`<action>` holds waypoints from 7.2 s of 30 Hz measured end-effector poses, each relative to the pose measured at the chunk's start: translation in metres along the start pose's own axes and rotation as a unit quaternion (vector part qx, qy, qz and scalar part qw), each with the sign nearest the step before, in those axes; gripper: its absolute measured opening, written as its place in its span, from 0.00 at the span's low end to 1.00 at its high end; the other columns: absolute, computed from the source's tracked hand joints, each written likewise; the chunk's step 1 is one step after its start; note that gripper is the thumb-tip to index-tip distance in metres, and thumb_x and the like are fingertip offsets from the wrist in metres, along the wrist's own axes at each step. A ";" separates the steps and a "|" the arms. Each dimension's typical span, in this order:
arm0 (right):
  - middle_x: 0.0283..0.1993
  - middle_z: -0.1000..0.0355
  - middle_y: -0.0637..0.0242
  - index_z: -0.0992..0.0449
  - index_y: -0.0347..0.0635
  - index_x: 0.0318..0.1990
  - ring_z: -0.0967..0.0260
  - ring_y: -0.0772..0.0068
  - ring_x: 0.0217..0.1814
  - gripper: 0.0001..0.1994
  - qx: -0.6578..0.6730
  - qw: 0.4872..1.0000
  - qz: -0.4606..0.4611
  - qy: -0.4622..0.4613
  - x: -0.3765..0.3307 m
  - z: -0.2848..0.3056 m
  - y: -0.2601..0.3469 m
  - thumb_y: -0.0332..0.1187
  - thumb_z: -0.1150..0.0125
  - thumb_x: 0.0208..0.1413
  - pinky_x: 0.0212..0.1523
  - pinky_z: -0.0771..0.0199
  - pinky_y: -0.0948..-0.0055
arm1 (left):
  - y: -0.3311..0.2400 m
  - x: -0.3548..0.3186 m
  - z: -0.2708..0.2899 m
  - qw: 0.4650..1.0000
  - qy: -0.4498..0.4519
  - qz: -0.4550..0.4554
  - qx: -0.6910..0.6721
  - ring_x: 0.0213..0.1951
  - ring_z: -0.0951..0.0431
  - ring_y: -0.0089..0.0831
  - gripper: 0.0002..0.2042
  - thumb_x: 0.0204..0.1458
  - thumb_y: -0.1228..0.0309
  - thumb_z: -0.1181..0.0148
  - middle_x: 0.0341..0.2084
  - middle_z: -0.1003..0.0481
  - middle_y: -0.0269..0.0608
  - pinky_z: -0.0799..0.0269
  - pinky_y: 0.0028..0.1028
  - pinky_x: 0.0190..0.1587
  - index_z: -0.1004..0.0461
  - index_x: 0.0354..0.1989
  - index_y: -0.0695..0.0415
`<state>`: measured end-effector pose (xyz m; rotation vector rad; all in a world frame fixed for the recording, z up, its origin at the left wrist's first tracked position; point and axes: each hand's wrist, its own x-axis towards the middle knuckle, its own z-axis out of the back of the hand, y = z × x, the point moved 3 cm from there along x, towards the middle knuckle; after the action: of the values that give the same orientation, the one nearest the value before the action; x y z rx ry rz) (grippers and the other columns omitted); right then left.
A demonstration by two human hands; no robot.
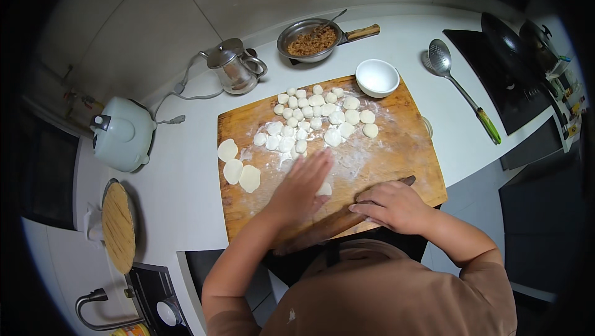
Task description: The person flattens small dough balls into round discs on a floured wooden board using a rolling pin. They repeatedly pick up dough pieces, roll them, and occasionally sprinkle flour from a small bowl to prevent sticking. The flattened discs are arranged on the board as the task progresses.
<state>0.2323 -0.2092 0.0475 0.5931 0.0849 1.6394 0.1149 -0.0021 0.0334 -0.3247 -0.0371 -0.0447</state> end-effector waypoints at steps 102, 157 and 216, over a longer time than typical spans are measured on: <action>0.49 0.28 0.63 0.26 0.45 0.56 0.30 0.56 0.52 0.24 -0.005 0.996 -0.078 -0.032 0.037 -0.018 -0.016 0.34 0.33 0.50 0.51 0.30 0.58 | -0.021 -0.075 0.006 0.982 -0.010 0.187 0.017 0.70 0.42 0.50 0.34 0.56 0.65 0.38 0.67 0.40 0.54 0.51 0.49 0.71 0.44 0.69 0.64; 0.48 0.26 0.70 0.22 0.50 0.50 0.28 0.64 0.50 0.16 -0.027 0.998 -0.022 -0.061 -0.005 -0.011 0.012 0.31 0.43 0.53 0.47 0.29 0.64 | 0.030 -0.024 0.002 0.947 -0.062 0.270 -0.162 0.37 0.23 0.42 0.07 0.47 0.71 0.29 0.31 0.23 0.41 0.27 0.37 0.40 0.22 0.32 0.56; 0.70 0.40 0.49 0.36 0.35 0.67 0.48 0.45 0.75 0.35 -0.149 0.975 -0.163 -0.023 0.051 -0.011 -0.040 0.51 0.40 0.58 0.73 0.46 0.54 | 0.025 -0.010 0.004 0.981 -0.073 0.176 0.040 0.74 0.50 0.52 0.39 0.56 0.62 0.39 0.74 0.51 0.53 0.57 0.53 0.72 0.50 0.73 0.61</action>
<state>0.2623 -0.1515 0.0391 0.3639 -0.0942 1.2864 0.1060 0.0227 0.0288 -0.2489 -0.1266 0.3316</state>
